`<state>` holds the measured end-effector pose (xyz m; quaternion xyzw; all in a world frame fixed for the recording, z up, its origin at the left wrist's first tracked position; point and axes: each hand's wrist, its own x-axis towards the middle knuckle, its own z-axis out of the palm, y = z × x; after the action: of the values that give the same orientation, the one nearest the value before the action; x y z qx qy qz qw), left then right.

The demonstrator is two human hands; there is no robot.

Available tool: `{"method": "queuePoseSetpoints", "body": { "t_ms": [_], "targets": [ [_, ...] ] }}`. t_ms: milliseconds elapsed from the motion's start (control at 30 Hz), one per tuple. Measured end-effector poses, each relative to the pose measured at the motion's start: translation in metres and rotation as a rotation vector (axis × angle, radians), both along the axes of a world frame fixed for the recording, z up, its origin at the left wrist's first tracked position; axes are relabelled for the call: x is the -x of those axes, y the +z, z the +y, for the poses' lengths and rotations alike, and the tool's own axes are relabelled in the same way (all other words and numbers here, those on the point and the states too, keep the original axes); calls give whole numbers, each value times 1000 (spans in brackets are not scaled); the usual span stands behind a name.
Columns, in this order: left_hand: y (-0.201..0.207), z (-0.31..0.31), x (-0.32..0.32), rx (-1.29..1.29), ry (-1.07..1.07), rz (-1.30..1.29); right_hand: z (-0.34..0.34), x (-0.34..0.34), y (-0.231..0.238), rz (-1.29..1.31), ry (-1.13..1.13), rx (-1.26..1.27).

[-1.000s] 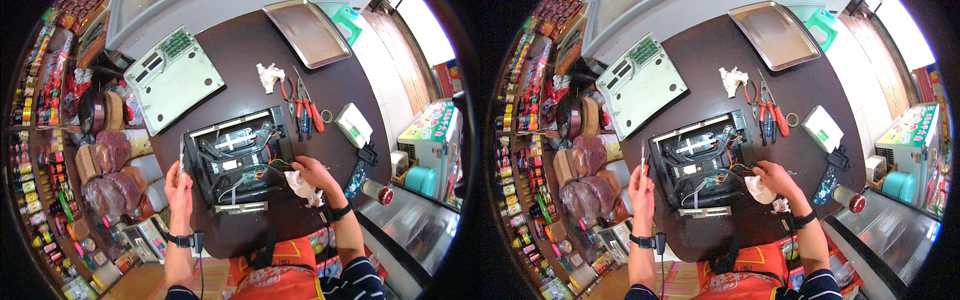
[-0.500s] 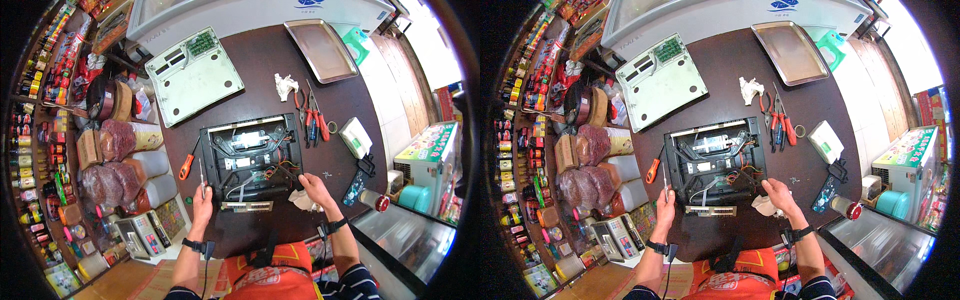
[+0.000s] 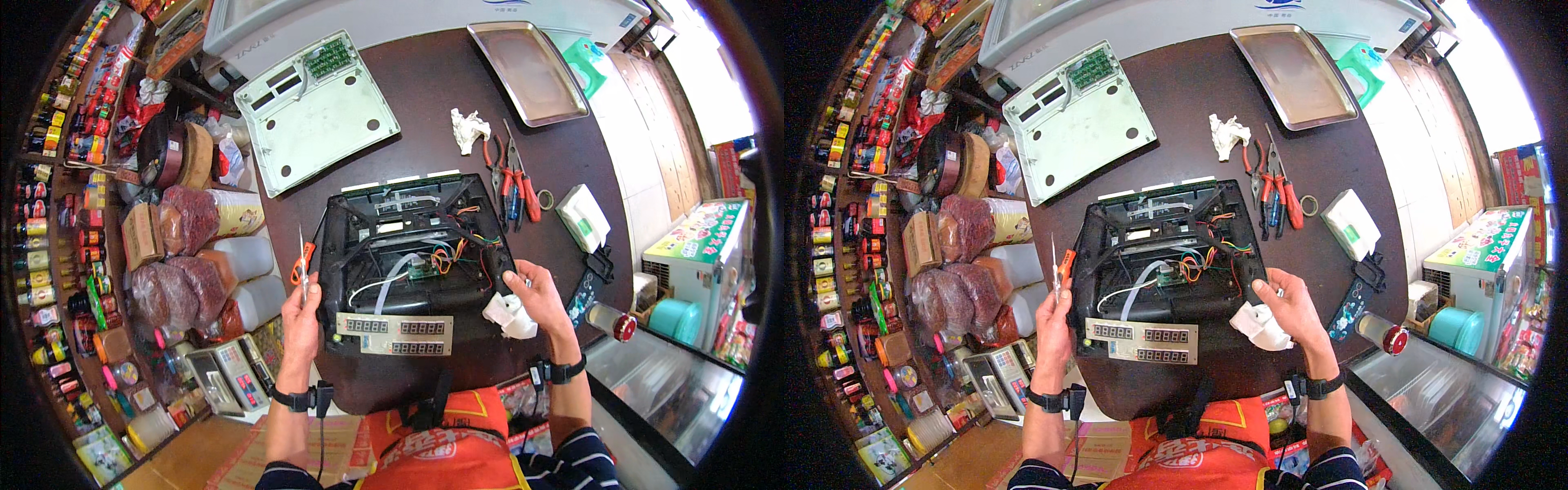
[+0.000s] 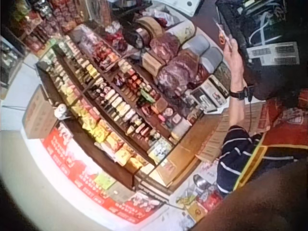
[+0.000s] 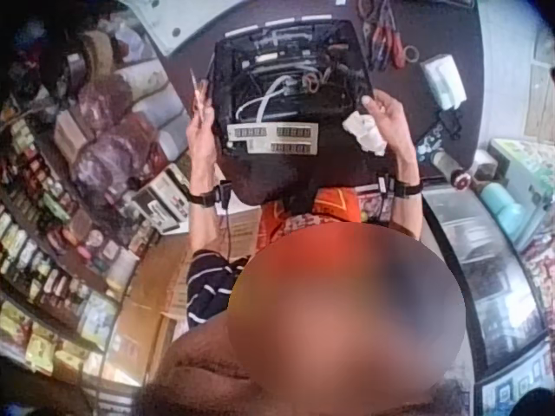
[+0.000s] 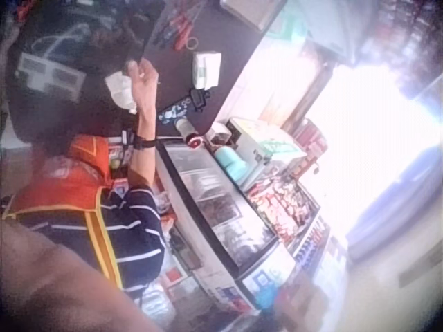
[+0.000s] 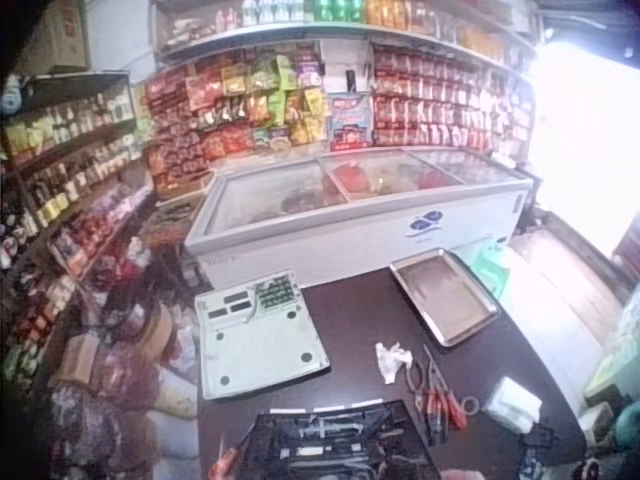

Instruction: The person repairs a digital weighing scale by opening its casing, adjusting internal wires and components with a screwdriver and pliers, and cleaning parts with a tissue. The person removes and reattaches the display module and circuit board, then places the components back into the scale housing.

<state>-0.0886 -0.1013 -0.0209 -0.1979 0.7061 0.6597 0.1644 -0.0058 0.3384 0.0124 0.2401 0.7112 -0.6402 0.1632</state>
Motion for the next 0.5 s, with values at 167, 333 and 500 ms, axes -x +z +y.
{"method": "queuePoseSetpoints", "body": {
  "t_ms": [167,333,500],
  "targets": [
    [18,6,17,-185,56,-29,3,9,2,24,1,-41],
    [26,8,25,-200,52,-62,3,11,-1,48,-40,27],
    [20,4,23,-156,31,-50,3,10,-6,41,-29,11]
  ]
}}
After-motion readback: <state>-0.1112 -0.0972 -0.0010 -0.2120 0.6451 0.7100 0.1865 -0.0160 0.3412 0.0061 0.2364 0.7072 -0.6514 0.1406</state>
